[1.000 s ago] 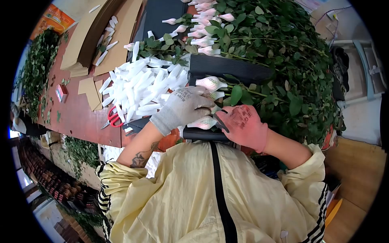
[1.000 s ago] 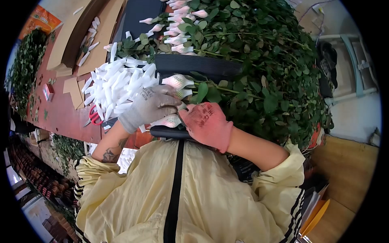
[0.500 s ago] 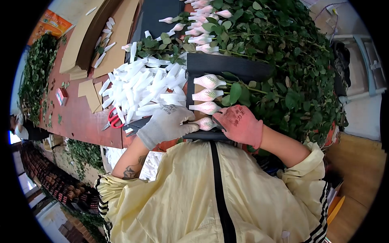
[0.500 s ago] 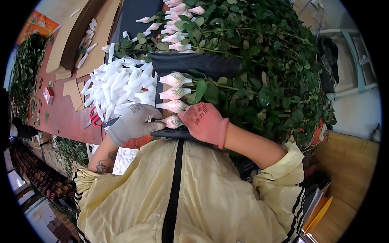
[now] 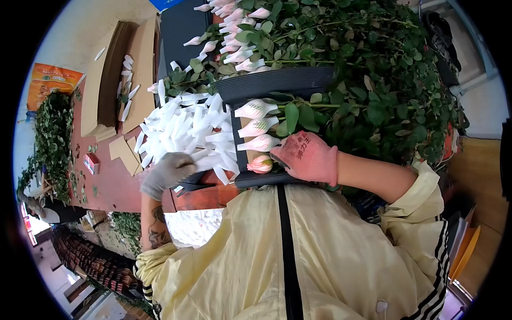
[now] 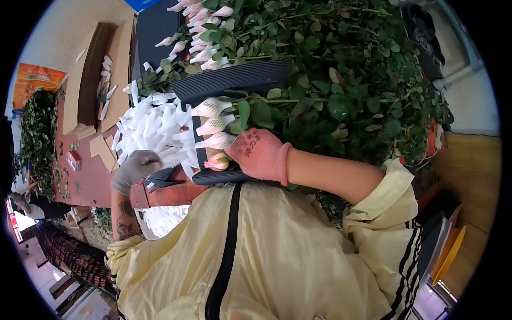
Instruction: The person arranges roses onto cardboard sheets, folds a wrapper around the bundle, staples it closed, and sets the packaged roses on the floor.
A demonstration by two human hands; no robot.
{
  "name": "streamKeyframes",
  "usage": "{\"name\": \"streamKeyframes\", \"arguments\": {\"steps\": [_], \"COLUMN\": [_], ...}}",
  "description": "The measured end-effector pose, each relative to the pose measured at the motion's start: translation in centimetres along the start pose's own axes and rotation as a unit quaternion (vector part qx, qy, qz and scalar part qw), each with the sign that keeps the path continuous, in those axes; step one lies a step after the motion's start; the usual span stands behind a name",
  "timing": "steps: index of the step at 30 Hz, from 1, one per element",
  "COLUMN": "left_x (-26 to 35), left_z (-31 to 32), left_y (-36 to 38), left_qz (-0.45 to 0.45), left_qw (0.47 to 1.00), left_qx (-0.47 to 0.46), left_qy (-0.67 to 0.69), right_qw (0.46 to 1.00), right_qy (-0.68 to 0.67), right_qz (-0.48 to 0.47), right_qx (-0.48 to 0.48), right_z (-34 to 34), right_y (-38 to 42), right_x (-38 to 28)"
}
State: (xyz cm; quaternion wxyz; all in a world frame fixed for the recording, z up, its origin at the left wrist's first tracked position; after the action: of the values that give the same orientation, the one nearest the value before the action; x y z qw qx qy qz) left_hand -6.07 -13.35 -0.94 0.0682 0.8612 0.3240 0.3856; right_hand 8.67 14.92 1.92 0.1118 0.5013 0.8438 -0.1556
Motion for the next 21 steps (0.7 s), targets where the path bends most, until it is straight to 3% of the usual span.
{"name": "streamKeyframes", "arguments": {"steps": [1, 2, 3, 5, 7, 11, 13, 14, 15, 18, 19, 21], "left_x": [0.2, 0.9, 3.3, 10.0, 15.0, 13.9, 13.7, 13.6, 13.8, 13.9, 13.9, 13.7], "left_z": [-1.1, -1.8, -1.9, -1.1, 1.5, 5.7, 5.6, 5.6, 5.6, 5.4, 5.4, 5.9], "left_y": [1.1, 1.9, 2.0, 1.8, 0.9, -0.9, -0.9, -0.7, -0.6, -0.8, -0.8, -0.8], "left_qz": [-0.098, -0.138, -0.147, 0.077, 0.144, 0.12, 0.143, 0.117, 0.114, 0.109, 0.121, 0.134], "left_qw": [0.989, 0.98, 0.978, 0.949, 0.952, 0.968, 0.97, 0.979, 0.979, 0.982, 0.977, 0.972], "left_qx": [0.047, 0.103, 0.11, 0.277, 0.23, 0.2, 0.188, 0.15, 0.153, 0.127, 0.132, 0.134], "left_qy": [-0.098, -0.103, -0.099, -0.132, -0.145, -0.088, -0.064, -0.08, -0.076, -0.089, -0.114, -0.138], "right_qw": [0.991, 0.962, 0.962, 0.99, 0.988, 0.986, 0.986, 0.97, 0.971, 0.981, 0.981, 0.977], "right_qy": [0.028, 0.06, 0.062, 0.075, 0.064, 0.104, 0.153, 0.214, 0.214, 0.17, 0.171, 0.203], "right_qz": [0.013, 0.021, 0.009, -0.12, -0.101, -0.108, 0.031, 0.023, 0.018, 0.056, 0.055, -0.022], "right_qx": [-0.133, -0.264, -0.267, -0.026, -0.096, -0.077, 0.053, 0.113, 0.109, -0.079, -0.08, 0.068], "right_z": [-0.8, -0.9, -0.2, 0.2, -0.5, -2.0, -4.1, -3.6, -2.7, -0.6, -0.5, -1.0], "right_y": [-1.0, -1.6, -1.2, 0.0, -0.8, -0.3, -1.4, -1.1, -1.0, -1.2, -1.1, -0.9], "right_x": [-0.5, -0.6, -0.5, -0.8, -1.1, -1.2, -1.5, -1.2, -1.0, -0.3, -0.2, -0.8]}}
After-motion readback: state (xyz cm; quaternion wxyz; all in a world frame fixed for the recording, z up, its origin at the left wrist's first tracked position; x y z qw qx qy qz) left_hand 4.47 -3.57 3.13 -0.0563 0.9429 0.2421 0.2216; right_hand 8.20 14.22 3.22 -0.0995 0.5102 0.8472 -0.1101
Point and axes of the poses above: each hand's wrist, its own y-axis away from the middle knuckle, its own z-axis out of the palm, x = y × z, the point moved 3 cm from there along -y, towards the middle knuckle, and after that the axes turned 4 degrees about x, right-handed, at the moved point
